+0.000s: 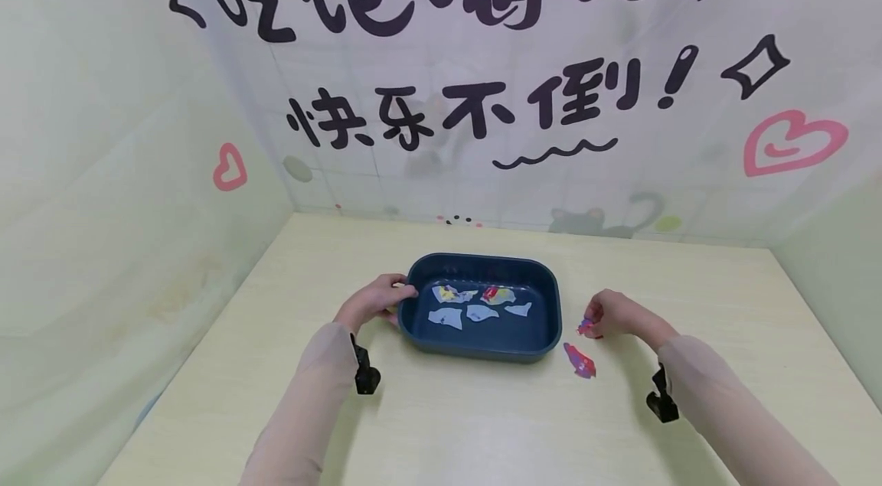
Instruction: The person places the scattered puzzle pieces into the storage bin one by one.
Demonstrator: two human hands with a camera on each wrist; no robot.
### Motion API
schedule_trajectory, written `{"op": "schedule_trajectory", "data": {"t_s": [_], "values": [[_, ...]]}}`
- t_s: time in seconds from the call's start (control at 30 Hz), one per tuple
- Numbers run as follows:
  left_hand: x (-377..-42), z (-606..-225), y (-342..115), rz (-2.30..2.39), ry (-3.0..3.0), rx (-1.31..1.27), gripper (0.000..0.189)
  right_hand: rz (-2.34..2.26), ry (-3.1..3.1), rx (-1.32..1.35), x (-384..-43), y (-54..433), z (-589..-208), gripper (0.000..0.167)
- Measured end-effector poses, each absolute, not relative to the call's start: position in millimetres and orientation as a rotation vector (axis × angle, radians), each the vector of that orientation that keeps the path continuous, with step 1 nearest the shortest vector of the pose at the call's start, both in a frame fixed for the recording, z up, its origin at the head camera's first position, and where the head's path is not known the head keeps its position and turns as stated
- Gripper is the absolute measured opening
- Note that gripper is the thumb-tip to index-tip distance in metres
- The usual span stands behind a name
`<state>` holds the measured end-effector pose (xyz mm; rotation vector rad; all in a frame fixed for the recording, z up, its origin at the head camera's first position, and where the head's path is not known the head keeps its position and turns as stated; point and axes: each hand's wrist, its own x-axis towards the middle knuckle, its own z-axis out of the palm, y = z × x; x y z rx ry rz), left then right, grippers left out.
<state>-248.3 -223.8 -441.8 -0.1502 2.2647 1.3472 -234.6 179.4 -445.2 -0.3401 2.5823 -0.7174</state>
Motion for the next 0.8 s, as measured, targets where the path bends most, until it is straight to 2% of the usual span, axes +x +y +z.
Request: {"op": "schedule_trajectory", "data": {"t_s": [0.5, 0.8], "values": [[-247, -444, -225, 1.355, 2.262, -0.139, 0.046, -0.895, 2.402, -0.31, -236, 186, -440, 0.02], [-251, -444, -224, 1.339, 2.268, -0.152, 0.047, -1.115, 2.27, -0.34, -248, 194, -410, 0.022]]}}
